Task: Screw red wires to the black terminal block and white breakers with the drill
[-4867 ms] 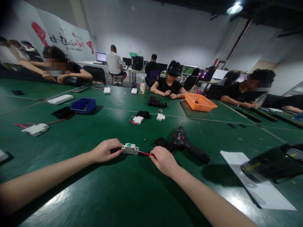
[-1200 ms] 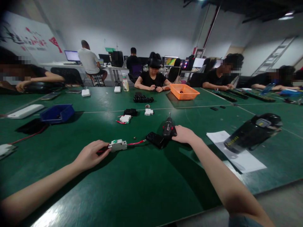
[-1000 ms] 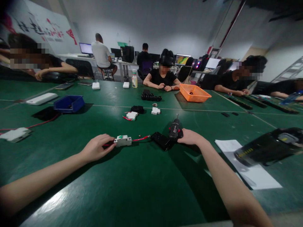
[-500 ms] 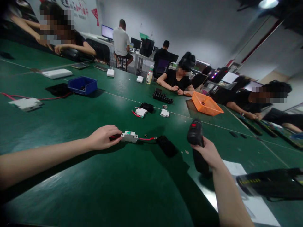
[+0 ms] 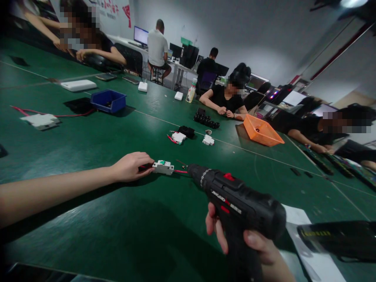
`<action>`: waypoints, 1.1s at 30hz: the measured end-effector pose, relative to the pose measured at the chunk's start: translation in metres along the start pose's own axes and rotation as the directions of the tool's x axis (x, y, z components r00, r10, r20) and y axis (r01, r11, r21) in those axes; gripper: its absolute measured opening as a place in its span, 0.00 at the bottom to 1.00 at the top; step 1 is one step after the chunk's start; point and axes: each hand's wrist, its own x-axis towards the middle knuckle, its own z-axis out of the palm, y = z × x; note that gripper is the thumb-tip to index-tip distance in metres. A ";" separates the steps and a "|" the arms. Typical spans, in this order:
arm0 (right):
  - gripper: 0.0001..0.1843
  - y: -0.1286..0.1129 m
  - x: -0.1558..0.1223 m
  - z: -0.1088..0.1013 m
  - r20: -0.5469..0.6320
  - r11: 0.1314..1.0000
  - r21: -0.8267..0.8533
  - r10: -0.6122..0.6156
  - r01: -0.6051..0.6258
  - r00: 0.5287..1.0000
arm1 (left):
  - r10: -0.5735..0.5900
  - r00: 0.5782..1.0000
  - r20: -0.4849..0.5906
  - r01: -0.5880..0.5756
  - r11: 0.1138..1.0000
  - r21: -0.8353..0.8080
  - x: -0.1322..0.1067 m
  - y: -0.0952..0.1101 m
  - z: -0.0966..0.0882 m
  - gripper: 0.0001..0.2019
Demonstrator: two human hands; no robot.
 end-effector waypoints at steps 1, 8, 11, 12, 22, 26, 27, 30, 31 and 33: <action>0.37 0.001 0.002 0.002 0.023 1.000 0.008 -0.007 0.007 1.000 | -0.004 1.000 -0.006 0.004 1.000 -0.005 0.000 0.000 0.000 0.14; 0.33 0.005 0.008 0.002 0.099 1.000 0.024 0.005 -0.007 0.995 | -0.003 1.000 0.003 0.003 1.000 -0.007 0.001 0.001 -0.001 0.15; 0.34 0.005 0.009 0.001 0.085 0.999 0.013 0.050 -0.051 0.995 | -0.001 1.000 0.011 0.001 1.000 -0.002 0.001 0.001 -0.001 0.15; 0.34 0.005 0.009 0.002 0.077 0.998 0.009 0.055 -0.056 0.996 | 0.001 1.000 0.008 -0.001 1.000 -0.006 0.001 0.001 -0.001 0.15; 0.31 0.004 0.008 0.014 -0.005 0.999 0.007 0.047 -0.047 0.999 | 0.003 1.000 -0.001 -0.003 1.000 -0.006 0.001 0.001 0.000 0.14; 0.31 0.007 0.009 0.011 0.036 1.000 0.005 0.029 -0.029 0.999 | -0.001 1.000 0.016 0.001 1.000 0.008 0.001 0.002 -0.001 0.14; 0.31 0.007 0.009 0.011 0.037 1.000 0.007 0.029 -0.029 0.999 | 0.000 1.000 0.018 0.000 1.000 0.010 0.001 0.002 -0.001 0.14; 0.31 0.009 0.008 0.009 0.029 0.999 0.009 0.036 -0.036 0.999 | 0.000 1.000 0.020 0.000 1.000 0.019 0.001 0.002 -0.001 0.14; 0.32 0.009 0.008 0.009 0.032 0.999 0.007 0.036 -0.036 0.999 | 0.000 1.000 0.019 0.000 1.000 0.021 0.001 0.002 -0.001 0.14; 0.31 0.009 0.008 0.009 0.033 0.999 -0.006 0.037 -0.037 0.999 | 0.001 1.000 0.017 -0.001 1.000 0.022 0.001 0.002 -0.001 0.14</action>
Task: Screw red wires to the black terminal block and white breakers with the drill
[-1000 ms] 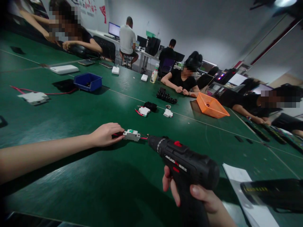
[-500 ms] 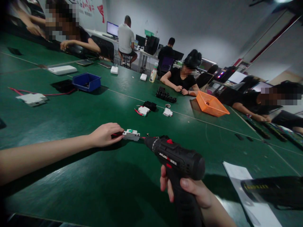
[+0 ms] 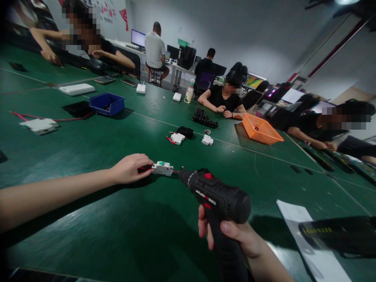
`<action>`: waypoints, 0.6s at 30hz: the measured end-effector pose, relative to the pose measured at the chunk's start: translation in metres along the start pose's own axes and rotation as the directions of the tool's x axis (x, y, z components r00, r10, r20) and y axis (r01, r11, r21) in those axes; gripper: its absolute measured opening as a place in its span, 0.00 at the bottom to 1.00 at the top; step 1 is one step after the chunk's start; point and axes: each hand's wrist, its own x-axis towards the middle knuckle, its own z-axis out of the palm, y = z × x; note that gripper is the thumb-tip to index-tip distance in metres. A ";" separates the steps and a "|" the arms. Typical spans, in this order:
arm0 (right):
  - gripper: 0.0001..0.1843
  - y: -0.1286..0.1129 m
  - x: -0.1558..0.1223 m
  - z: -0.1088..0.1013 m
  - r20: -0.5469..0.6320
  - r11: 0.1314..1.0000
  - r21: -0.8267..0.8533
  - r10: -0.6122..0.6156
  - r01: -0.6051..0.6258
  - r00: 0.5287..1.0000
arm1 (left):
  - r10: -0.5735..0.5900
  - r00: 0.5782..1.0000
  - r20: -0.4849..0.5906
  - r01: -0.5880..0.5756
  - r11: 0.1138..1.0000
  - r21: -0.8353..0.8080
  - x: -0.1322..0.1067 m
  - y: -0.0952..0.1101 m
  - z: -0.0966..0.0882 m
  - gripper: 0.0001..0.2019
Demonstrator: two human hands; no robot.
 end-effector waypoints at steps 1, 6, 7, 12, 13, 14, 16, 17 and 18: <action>0.31 0.000 0.000 0.000 0.005 1.000 -0.006 -0.006 0.006 1.000 | 0.001 1.000 0.000 -0.001 1.000 -0.001 0.000 0.000 0.000 0.14; 0.31 -0.005 0.005 0.002 0.020 0.999 -0.003 -0.050 0.050 0.999 | 0.001 1.000 0.006 -0.001 1.000 0.007 0.000 0.001 0.000 0.14; 0.31 -0.005 0.005 0.002 0.021 0.999 0.002 -0.045 0.045 0.999 | -0.001 1.000 0.006 0.001 1.000 0.015 0.000 0.002 0.000 0.14; 0.28 -0.005 0.003 0.000 0.010 0.995 0.095 0.013 -0.014 1.000 | 0.005 1.000 0.001 -0.005 0.999 0.033 0.000 0.002 0.001 0.14; 0.28 -0.004 0.003 -0.001 0.014 0.993 0.118 0.012 -0.014 1.000 | 0.007 1.000 0.000 -0.007 1.000 0.031 0.000 0.002 0.001 0.14; 0.29 -0.003 0.004 -0.003 0.023 0.991 0.137 0.008 -0.011 1.000 | 0.008 1.000 -0.003 -0.008 1.000 0.030 0.000 0.002 0.001 0.13; 0.30 -0.003 0.007 -0.007 0.042 0.987 0.160 -0.012 0.005 0.999 | 0.007 1.000 -0.011 -0.006 0.999 0.032 0.000 0.002 0.001 0.13; 0.30 -0.003 0.008 -0.009 0.040 0.986 0.163 -0.027 0.021 0.999 | 0.008 1.000 -0.012 -0.007 0.999 0.036 0.000 0.002 0.000 0.13; 0.30 -0.004 0.010 -0.013 0.017 0.986 0.160 -0.052 0.049 0.998 | 0.010 1.000 -0.011 -0.010 0.999 0.043 0.000 0.002 0.000 0.12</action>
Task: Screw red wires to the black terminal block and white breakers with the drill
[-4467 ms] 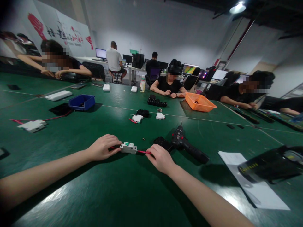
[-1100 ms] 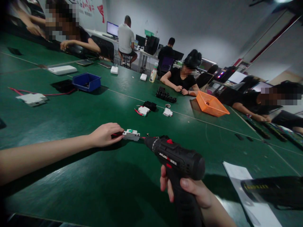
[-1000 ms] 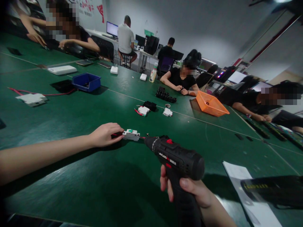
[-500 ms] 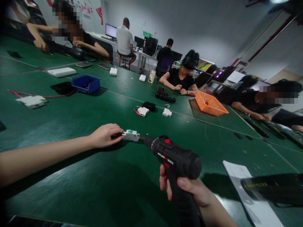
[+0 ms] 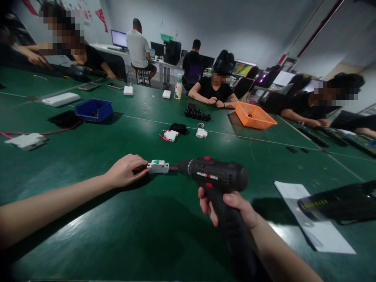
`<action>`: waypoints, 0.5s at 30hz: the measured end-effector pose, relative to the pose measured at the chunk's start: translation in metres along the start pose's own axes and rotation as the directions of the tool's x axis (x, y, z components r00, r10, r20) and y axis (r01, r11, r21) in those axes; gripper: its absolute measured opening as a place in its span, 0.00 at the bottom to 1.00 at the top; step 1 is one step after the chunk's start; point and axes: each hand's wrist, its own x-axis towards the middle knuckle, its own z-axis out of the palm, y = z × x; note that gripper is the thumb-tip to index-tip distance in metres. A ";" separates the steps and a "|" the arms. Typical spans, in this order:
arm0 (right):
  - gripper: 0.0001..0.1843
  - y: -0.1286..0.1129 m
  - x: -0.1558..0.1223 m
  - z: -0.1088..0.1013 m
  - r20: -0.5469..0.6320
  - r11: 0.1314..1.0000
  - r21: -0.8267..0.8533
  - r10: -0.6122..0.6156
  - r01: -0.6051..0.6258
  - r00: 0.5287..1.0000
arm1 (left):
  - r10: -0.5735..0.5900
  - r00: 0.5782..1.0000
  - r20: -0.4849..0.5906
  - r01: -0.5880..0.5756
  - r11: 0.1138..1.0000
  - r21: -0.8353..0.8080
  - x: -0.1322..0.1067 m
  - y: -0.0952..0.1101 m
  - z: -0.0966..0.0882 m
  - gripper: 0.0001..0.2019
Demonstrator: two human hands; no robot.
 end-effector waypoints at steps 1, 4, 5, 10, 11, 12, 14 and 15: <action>0.30 -0.002 0.001 -0.004 -0.038 0.999 -0.010 -0.040 0.039 0.999 | 0.004 1.000 0.001 -0.004 1.000 0.009 0.000 0.000 -0.001 0.12; 0.30 -0.010 0.006 -0.020 -0.223 0.982 -0.114 -0.175 0.153 0.959 | 0.017 1.000 -0.014 -0.017 0.998 0.054 0.001 0.002 -0.003 0.11; 0.29 -0.013 0.008 -0.027 -0.288 0.969 -0.177 -0.217 0.171 0.933 | 0.020 0.999 -0.025 -0.019 0.997 0.073 0.001 0.003 -0.003 0.11; 0.26 -0.025 0.020 -0.078 -0.614 0.748 -0.663 -0.524 -0.027 0.590 | 0.024 0.998 -0.066 -0.015 0.989 0.144 0.001 0.006 -0.006 0.11; 0.24 -0.025 0.022 -0.090 -0.625 0.653 -0.739 -0.574 -0.165 0.529 | 0.023 0.997 -0.072 -0.013 0.989 0.146 0.001 0.006 -0.006 0.11; 0.23 -0.025 0.023 -0.101 -0.622 0.550 -0.778 -0.612 -0.303 0.488 | 0.021 0.997 -0.076 -0.010 0.990 0.143 0.001 0.007 -0.005 0.11; 0.22 -0.025 0.022 -0.122 -0.623 0.376 -0.770 -0.618 -0.516 0.480 | 0.013 0.997 -0.073 -0.004 0.992 0.124 0.001 0.006 -0.005 0.11; 0.22 -0.024 0.021 -0.131 -0.635 0.317 -0.748 -0.596 -0.583 0.491 | 0.008 0.998 -0.068 0.000 0.994 0.111 0.001 0.006 -0.005 0.12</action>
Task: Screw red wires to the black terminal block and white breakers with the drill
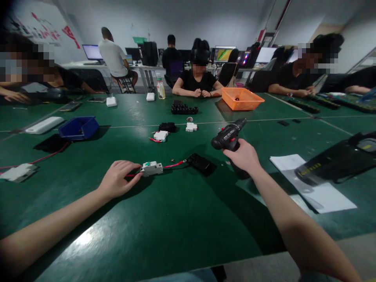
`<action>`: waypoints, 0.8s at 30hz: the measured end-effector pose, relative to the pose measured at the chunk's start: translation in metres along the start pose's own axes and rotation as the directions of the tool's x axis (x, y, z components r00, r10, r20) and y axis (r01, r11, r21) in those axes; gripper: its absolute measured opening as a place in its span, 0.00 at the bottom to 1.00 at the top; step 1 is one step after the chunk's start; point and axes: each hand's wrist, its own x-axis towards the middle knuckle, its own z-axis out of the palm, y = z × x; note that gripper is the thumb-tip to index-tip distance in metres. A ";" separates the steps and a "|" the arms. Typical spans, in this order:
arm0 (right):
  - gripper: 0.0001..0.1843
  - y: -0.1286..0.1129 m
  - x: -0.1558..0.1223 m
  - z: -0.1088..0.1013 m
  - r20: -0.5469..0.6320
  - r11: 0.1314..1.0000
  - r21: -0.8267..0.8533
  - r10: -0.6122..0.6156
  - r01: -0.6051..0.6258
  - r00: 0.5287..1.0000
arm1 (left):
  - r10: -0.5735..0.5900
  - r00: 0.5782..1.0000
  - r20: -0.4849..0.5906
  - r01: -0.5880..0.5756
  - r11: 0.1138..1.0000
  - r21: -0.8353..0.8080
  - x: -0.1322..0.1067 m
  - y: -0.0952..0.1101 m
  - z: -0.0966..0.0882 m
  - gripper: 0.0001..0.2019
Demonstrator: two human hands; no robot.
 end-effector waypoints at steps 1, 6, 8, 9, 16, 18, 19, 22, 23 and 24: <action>0.22 0.006 0.004 0.001 0.041 0.998 -0.059 0.014 -0.011 0.999 | -0.004 1.000 0.007 0.005 1.000 -0.013 0.000 0.000 0.000 0.12; 0.24 0.016 0.010 0.006 0.196 0.982 -0.189 0.045 -0.007 0.980 | -0.041 0.999 0.025 0.042 0.998 -0.053 -0.001 0.000 0.003 0.17; 0.27 0.017 0.011 0.010 0.211 0.967 -0.254 0.030 0.025 0.977 | -0.038 0.999 0.013 0.038 0.997 -0.068 -0.003 0.000 0.003 0.19; 0.28 0.017 0.011 0.012 0.226 0.959 -0.279 0.021 0.044 0.974 | -0.030 1.000 0.007 0.031 0.997 -0.075 -0.003 0.001 0.004 0.19; 0.31 0.020 0.013 0.018 0.340 0.949 -0.289 -0.019 0.124 0.940 | -0.020 1.000 0.003 0.020 0.995 -0.094 -0.003 0.001 0.003 0.17; 0.31 0.020 0.013 0.018 0.342 0.950 -0.288 -0.018 0.123 0.939 | -0.020 1.000 0.007 0.021 0.995 -0.098 -0.003 0.001 0.003 0.17; 0.31 0.020 0.014 0.018 0.347 0.950 -0.285 -0.021 0.127 0.938 | -0.020 1.000 0.009 0.021 0.995 -0.097 -0.003 0.001 0.003 0.17; 0.31 0.022 0.017 0.019 0.372 0.954 -0.268 -0.029 0.137 0.928 | -0.023 1.000 0.018 0.024 0.995 -0.095 -0.003 0.001 0.003 0.17; 0.31 0.023 0.019 0.019 0.383 0.956 -0.262 -0.026 0.136 0.923 | -0.023 0.999 0.023 0.025 0.995 -0.097 -0.004 0.001 0.003 0.18; 0.31 0.024 0.020 0.019 0.394 0.958 -0.256 -0.021 0.131 0.919 | -0.022 0.999 0.029 0.024 0.995 -0.097 -0.004 0.000 0.003 0.18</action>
